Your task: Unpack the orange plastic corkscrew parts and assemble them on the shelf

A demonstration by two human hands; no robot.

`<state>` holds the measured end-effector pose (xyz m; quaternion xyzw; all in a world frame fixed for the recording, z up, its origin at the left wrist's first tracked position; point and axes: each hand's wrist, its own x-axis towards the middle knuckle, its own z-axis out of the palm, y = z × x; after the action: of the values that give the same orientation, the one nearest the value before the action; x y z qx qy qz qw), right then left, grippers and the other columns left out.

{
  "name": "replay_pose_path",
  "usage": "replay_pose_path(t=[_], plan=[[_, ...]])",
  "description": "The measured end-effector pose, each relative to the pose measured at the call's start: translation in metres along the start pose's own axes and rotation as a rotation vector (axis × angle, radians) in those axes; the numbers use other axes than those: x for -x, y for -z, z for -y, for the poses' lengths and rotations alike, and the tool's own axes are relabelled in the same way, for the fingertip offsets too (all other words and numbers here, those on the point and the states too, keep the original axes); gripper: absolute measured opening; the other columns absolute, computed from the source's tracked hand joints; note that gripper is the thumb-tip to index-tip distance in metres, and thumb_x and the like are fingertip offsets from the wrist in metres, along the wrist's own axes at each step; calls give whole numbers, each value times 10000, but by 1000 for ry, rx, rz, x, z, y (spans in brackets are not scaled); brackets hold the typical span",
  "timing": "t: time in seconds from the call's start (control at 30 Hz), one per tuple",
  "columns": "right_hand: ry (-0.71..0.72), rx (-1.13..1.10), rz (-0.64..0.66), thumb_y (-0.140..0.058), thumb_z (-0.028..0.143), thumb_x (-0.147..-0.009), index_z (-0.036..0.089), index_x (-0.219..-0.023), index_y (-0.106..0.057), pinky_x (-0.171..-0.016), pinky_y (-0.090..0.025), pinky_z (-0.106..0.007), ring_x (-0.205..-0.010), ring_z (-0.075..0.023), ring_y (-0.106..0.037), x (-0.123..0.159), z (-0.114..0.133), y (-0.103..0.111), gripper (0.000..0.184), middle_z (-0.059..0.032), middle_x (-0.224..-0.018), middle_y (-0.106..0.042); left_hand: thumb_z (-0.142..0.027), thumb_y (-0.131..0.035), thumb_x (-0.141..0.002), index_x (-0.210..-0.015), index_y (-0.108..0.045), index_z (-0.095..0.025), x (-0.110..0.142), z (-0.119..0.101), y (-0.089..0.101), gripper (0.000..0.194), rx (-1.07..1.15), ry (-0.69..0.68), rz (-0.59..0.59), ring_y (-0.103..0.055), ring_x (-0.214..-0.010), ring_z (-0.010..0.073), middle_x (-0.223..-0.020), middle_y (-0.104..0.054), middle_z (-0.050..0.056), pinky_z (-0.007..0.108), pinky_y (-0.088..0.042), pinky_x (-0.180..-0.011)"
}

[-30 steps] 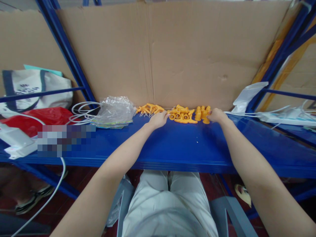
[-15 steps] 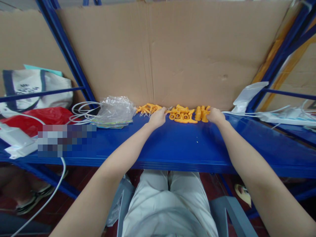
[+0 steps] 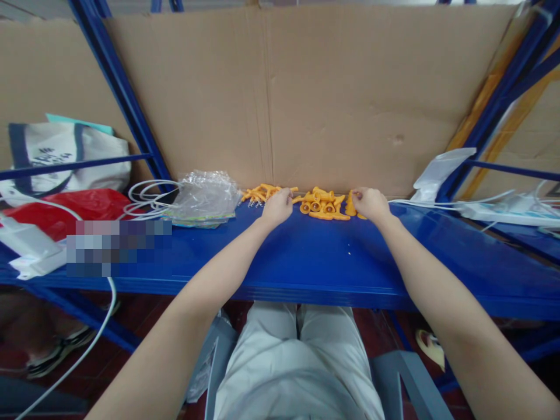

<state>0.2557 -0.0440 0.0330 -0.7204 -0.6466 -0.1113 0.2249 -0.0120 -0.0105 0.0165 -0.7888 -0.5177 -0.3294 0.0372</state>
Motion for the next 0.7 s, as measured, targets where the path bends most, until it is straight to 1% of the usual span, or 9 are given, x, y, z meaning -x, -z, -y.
replay_pose_path(t=[0.07,0.13,0.23,0.3,0.4,0.47,0.53,0.63,0.7], plan=[[131,-12,59,-478,248,-955,201,-1266,-693,-960,-519,-428,-1145,-308,-676,2,6,-9,380,-146,-1198,-735,-101,-408,-938,-1101,-663,-139,-4,2,2,305,11,4,-16,-667,-1099,245,-1162,-723,142,369,-505,-994],[278,-10,146,-567,238,-918,192,-1297,-672,-1012,-499,-465,-1198,-323,-652,2,10,-21,396,-157,-1270,-704,-101,-406,-932,-1120,-661,-139,-9,5,5,319,1,7,-31,-664,-1103,240,-1150,-727,136,369,-498,-1007],[400,-17,277,-675,254,-861,182,-1391,-608,-1096,-454,-475,-1295,-333,-594,2,10,-40,540,-170,-1393,-629,-123,-410,-933,-1178,-646,-141,-18,11,8,340,-70,-9,14,-657,-1140,242,-1189,-717,130,355,-493,-1015],[419,-41,317,-677,275,-859,176,-1443,-562,-1122,-436,-486,-1342,-340,-554,1,8,-47,603,-176,-1443,-587,-133,-418,-931,-1251,-617,-142,-24,15,9,377,-121,-41,80,-643,-1190,249,-1284,-682,139,347,-488,-1021],[423,-64,335,-659,275,-866,184,-1467,-538,-1126,-435,-495,-1362,-341,-535,0,6,-49,620,-167,-1462,-570,-134,-422,-923,-1364,-549,-135,-35,22,5,459,-159,-66,153,-623,-1242,263,-1404,-612,165,356,-479,-1039],[409,-60,345,-649,265,-874,181,-1469,-537,-1128,-441,-471,-1359,-331,-540,1,7,-46,612,-160,-1472,-562,-121,-408,-917,-1402,-515,-125,-43,29,-1,497,-171,-45,189,-632,-1231,267,-1411,-605,180,369,-481,-1038],[389,-49,358,-639,261,-885,147,-1473,-530,-1136,-438,-436,-1364,-319,-536,3,10,-43,609,-170,-1491,-539,-103,-393,-907,-1400,-512,-122,-51,37,-9,508,-182,-6,227,-639,-1222,265,-1380,-629,182,378,-487,-1031],[387,-38,373,-620,248,-895,97,-1486,-502,-1160,-413,-426,-1390,-311,-505,5,13,-39,621,-190,-1513,-503,-109,-450,-866,-1374,-532,-119,-58,50,-22,515,-187,46,283,-617,-1259,276,-1360,-646,181,382,-481,-1048],[407,-41,371,-610,245,-896,106,-1492,-493,-1166,-405,-447,-1399,-310,-493,6,14,-38,623,-189,-1512,-501,-112,-505,-828,-1394,-521,-117,-60,58,-30,567,-163,46,280,-599,-1291,275,-1399,-619,194,362,-464,-1074]])
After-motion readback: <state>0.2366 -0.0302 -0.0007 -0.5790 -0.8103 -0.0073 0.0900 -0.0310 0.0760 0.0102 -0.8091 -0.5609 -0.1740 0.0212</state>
